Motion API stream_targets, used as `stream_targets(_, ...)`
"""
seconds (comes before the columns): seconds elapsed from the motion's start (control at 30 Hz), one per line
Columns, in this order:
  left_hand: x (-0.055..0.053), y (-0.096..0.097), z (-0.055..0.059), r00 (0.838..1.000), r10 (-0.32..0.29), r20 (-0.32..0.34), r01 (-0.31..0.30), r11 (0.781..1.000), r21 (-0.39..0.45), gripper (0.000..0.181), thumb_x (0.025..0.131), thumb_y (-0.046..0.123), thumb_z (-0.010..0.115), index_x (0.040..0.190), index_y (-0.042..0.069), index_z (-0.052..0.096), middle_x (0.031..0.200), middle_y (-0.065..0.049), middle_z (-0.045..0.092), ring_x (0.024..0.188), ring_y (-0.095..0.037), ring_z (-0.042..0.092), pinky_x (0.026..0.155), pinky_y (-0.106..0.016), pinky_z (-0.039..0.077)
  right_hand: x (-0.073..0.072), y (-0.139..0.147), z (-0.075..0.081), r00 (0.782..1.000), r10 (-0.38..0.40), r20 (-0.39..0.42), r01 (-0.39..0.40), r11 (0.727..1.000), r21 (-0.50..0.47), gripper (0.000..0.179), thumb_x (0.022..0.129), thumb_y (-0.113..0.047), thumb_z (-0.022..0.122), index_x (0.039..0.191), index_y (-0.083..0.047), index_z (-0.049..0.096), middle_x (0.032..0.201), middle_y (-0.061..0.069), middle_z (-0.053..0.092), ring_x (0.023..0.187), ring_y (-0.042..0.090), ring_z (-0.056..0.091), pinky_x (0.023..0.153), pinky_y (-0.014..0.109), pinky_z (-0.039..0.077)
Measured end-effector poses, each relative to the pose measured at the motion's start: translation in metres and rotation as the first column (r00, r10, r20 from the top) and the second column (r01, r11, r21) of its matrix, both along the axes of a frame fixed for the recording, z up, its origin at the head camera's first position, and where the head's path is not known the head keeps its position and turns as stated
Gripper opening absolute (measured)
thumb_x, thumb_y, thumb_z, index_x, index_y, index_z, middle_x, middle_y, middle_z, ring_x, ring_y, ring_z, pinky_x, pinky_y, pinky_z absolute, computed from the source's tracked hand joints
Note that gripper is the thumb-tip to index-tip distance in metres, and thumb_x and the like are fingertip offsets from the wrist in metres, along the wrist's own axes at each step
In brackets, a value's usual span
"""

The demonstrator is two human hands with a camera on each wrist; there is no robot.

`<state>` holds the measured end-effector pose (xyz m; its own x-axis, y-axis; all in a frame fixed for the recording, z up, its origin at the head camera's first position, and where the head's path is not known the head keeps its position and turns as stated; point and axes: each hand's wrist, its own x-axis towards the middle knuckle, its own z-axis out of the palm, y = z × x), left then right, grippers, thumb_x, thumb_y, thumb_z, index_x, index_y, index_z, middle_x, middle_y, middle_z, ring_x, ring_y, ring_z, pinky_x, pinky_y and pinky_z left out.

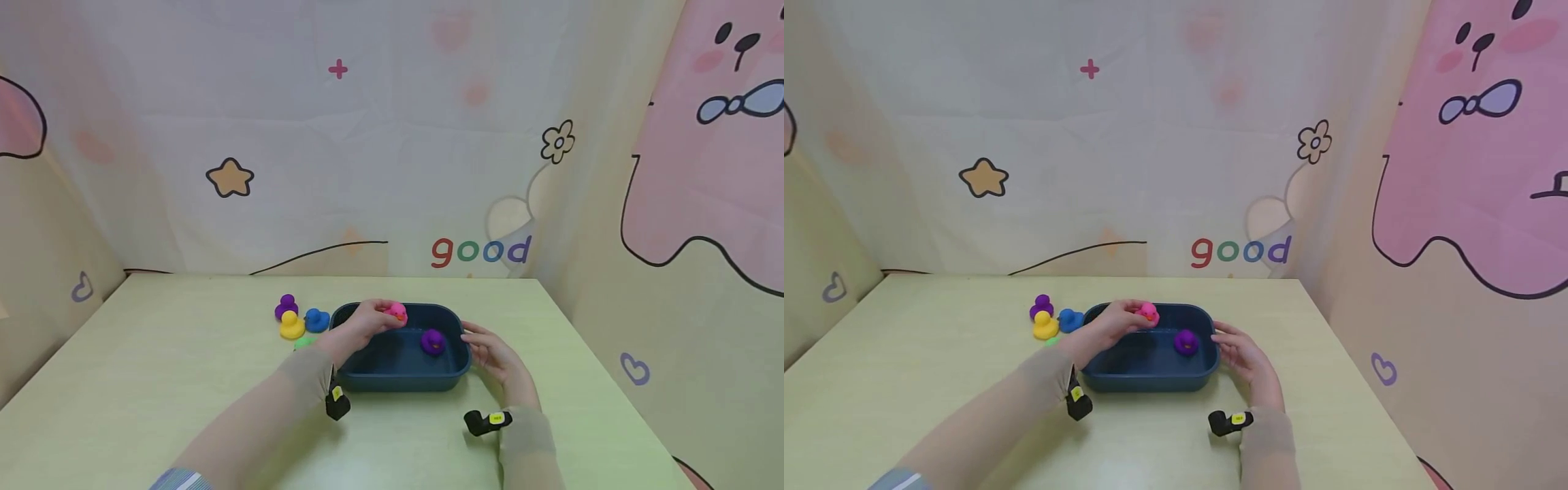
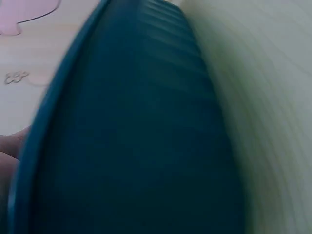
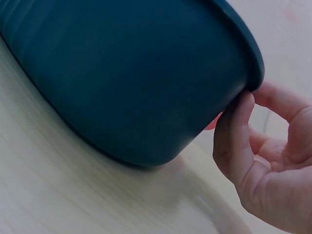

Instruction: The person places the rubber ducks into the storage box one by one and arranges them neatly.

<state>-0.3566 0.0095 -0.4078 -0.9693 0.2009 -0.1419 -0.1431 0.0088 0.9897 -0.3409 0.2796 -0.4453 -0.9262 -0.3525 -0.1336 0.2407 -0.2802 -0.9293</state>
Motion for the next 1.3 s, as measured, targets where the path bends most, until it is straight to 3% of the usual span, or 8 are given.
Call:
stream_targets(0.27,0.003,0.013,-0.01,0.999,-0.031,0.023,0.033,0.992,-0.123,0.048,0.081,-0.007,0.072,0.127,-0.007,0.058,0.121,-0.02,0.059,0.099,-0.025,0.061,0.096,-0.034,0.053,0.011,-0.005,0.013,1.0,0.0,-0.002,0.0,1.0,0.009,0.056,0.098,0.005,0.039,0.148,0.011,0.016,0.094,-0.004,0.069,0.071,0.001,0.066,0.066,0.014,0.054)
stream_targets(0.4,0.002,0.017,-0.014,0.998,-0.06,0.022,0.063,0.98,-0.189,0.047,0.079,-0.004,0.074,0.124,-0.005,0.061,0.114,-0.016,0.062,0.091,-0.019,0.058,0.081,-0.026,0.055,0.013,-0.005,0.014,1.0,-0.005,-0.001,0.005,1.0,0.009,0.054,0.098,0.005,0.04,0.147,0.011,0.019,0.093,-0.004,0.069,0.073,0.001,0.066,0.067,0.014,0.054)
stream_targets(0.5,0.001,0.018,-0.017,0.997,-0.071,0.001,0.069,0.968,-0.241,0.044,0.078,-0.003,0.076,0.12,-0.003,0.065,0.11,-0.014,0.064,0.085,-0.016,0.056,0.07,-0.022,0.049,0.012,-0.005,0.013,1.0,0.001,-0.004,-0.001,1.0,0.017,0.058,0.098,0.004,0.041,0.149,0.011,0.015,0.094,-0.005,0.069,0.075,0.0,0.066,0.069,0.014,0.054)
stream_targets(0.77,-0.001,0.021,-0.025,0.998,-0.054,-0.037,0.04,0.946,-0.323,0.04,0.076,-0.002,0.078,0.115,-0.005,0.067,0.114,-0.018,0.063,0.102,-0.029,0.056,0.099,-0.044,0.046,0.012,-0.004,0.013,1.0,0.002,-0.003,-0.002,0.999,0.036,0.062,0.098,0.003,0.041,0.151,0.011,0.01,0.094,-0.006,0.069,0.074,-0.001,0.066,0.069,0.013,0.054)
stream_targets(1.03,-0.002,0.024,-0.029,0.992,-0.084,-0.091,0.043,0.923,-0.382,0.039,0.075,-0.002,0.079,0.112,-0.004,0.068,0.11,-0.018,0.063,0.099,-0.026,0.055,0.091,-0.036,0.05,0.009,-0.004,0.013,1.0,0.016,-0.018,-0.016,1.0,0.023,0.061,0.098,0.004,0.04,0.15,0.012,0.009,0.096,-0.005,0.069,0.074,0.0,0.066,0.069,0.013,0.054)
stream_targets(1.3,0.002,0.025,-0.027,0.993,-0.089,-0.072,0.051,0.907,-0.419,0.043,0.072,-0.008,0.077,0.114,-0.003,0.067,0.111,-0.017,0.064,0.098,-0.025,0.057,0.092,-0.036,0.052,-0.001,0.001,-0.004,1.0,-0.013,-0.01,0.013,1.0,0.028,0.057,0.1,0.003,0.038,0.151,0.008,0.013,0.095,-0.006,0.069,0.072,-0.001,0.065,0.067,0.013,0.054)
